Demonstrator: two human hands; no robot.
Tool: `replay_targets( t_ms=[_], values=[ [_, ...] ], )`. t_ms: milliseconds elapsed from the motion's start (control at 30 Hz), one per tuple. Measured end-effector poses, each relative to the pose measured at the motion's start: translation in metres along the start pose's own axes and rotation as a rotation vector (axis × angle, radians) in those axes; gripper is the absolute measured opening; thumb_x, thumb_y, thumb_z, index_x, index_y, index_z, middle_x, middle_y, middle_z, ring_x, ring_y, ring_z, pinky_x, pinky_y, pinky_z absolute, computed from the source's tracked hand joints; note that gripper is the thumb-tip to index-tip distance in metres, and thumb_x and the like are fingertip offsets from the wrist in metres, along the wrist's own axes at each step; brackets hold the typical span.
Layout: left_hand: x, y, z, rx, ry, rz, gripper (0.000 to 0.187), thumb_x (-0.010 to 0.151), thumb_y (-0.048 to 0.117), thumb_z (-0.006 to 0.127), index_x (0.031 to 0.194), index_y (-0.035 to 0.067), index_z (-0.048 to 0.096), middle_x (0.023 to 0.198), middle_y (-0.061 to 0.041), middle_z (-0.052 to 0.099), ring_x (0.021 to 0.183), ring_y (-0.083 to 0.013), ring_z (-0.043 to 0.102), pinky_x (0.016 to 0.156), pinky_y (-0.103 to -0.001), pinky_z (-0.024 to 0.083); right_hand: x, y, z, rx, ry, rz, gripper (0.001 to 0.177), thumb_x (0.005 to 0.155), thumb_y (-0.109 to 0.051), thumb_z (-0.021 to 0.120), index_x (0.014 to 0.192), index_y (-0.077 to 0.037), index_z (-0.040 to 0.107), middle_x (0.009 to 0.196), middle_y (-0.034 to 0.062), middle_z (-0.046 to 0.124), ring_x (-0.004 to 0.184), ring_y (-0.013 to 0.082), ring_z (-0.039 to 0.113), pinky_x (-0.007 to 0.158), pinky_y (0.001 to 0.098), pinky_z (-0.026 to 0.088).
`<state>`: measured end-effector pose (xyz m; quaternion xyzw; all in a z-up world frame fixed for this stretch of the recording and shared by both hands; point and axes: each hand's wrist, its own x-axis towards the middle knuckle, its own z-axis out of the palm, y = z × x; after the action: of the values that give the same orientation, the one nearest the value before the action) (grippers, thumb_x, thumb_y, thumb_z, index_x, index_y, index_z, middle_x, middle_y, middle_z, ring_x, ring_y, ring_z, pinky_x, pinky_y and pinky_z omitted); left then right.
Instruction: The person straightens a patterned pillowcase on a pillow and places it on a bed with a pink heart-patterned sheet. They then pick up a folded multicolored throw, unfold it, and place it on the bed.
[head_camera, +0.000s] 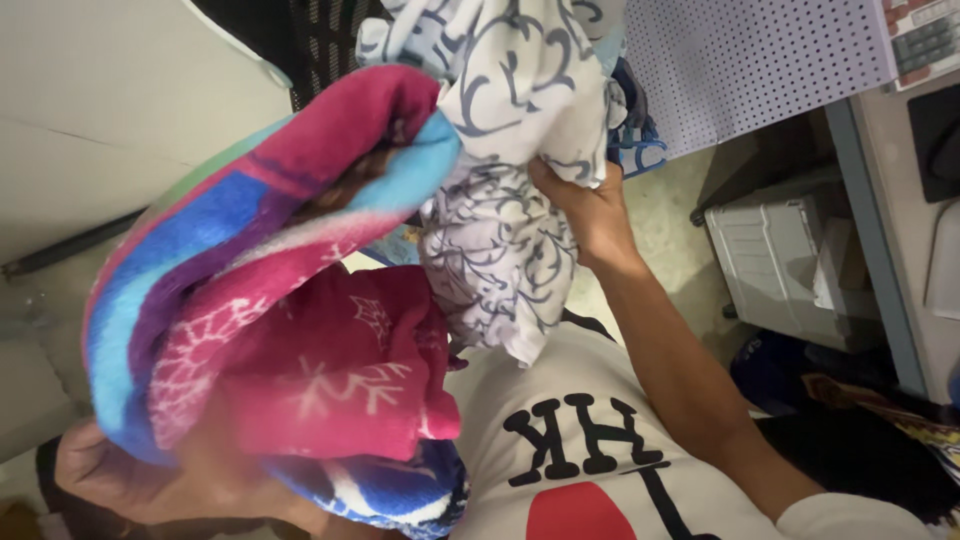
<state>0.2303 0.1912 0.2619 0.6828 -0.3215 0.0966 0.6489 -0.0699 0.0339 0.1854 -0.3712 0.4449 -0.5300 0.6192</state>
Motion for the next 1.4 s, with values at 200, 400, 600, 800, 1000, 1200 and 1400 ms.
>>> replay_targets(
  t_ms=[200,400,600,800,1000,1200,1400],
  values=[
    [0.006,-0.001,-0.003,-0.028,-0.028,-0.052,0.043,0.086,0.007,0.090,0.113,0.004,0.057,0.107,-0.006,0.064,0.101,-0.0188,0.067,0.094,-0.031,0.057,0.025,0.031,0.026,-0.192,0.092,0.052,0.029,0.092,-0.013,0.076,0.117,0.002,0.074,0.106,0.0048,0.077,0.092,0.0126,0.069,0.084,0.0301,0.055],
    [-0.006,-0.008,0.024,-0.007,-0.106,0.003,0.048,0.085,0.008,0.093,0.117,0.003,0.058,0.111,-0.008,0.064,0.105,-0.0199,0.066,0.094,-0.030,0.056,0.028,0.058,0.044,-0.242,-0.034,0.083,0.034,0.100,-0.018,0.069,0.129,0.000,0.071,0.114,0.0058,0.076,0.100,0.0130,0.067,0.090,0.0295,0.053],
    [-0.045,0.028,0.067,-0.284,-0.296,-0.344,0.038,0.087,0.003,0.080,0.115,0.008,0.055,0.111,-0.004,0.059,0.101,-0.0152,0.060,0.099,-0.028,0.051,0.032,0.078,0.031,-0.519,-0.378,0.069,0.073,0.105,-0.019,0.070,0.165,-0.017,0.029,0.161,0.0170,0.035,0.143,0.0300,0.036,0.116,0.0406,0.035],
    [-0.052,0.028,0.105,-0.417,-0.404,-0.234,0.047,0.093,-0.011,0.081,0.122,0.006,0.049,0.114,-0.005,0.054,0.099,-0.0122,0.055,0.093,-0.026,0.047,0.030,0.112,0.016,-0.488,-0.508,0.111,0.068,0.096,-0.006,0.065,0.158,-0.022,0.040,0.173,0.0134,0.015,0.157,0.0325,0.020,0.121,0.0420,0.034],
    [-0.064,0.012,0.112,-0.453,-0.441,-0.269,0.049,0.090,-0.012,0.080,0.123,0.006,0.048,0.116,-0.005,0.052,0.100,-0.0121,0.054,0.093,-0.025,0.047,0.038,0.154,-0.030,-0.476,0.015,0.051,0.039,0.096,-0.009,0.068,0.135,-0.015,0.069,0.145,0.0151,0.065,0.131,0.0269,0.065,0.111,0.0328,0.053],
    [-0.063,0.004,0.118,-0.409,-0.502,-0.224,0.050,0.088,-0.008,0.081,0.124,0.005,0.049,0.117,-0.004,0.050,0.101,-0.0118,0.052,0.095,-0.025,0.045,0.059,0.163,-0.072,-0.955,0.453,-0.314,0.048,0.082,-0.022,0.089,0.127,-0.010,0.075,0.149,0.0265,0.042,0.133,0.0401,0.048,0.112,0.0428,0.044],
    [-0.068,-0.003,0.128,-0.425,-0.540,-0.232,0.051,0.087,-0.005,0.084,0.123,0.005,0.050,0.117,-0.003,0.050,0.102,-0.0119,0.051,0.099,-0.025,0.044,0.079,0.155,-0.068,-0.941,0.396,-0.258,0.058,0.084,-0.029,0.089,0.130,0.000,0.069,0.143,0.0325,0.050,0.133,0.0418,0.050,0.110,0.0453,0.041]
  ],
)
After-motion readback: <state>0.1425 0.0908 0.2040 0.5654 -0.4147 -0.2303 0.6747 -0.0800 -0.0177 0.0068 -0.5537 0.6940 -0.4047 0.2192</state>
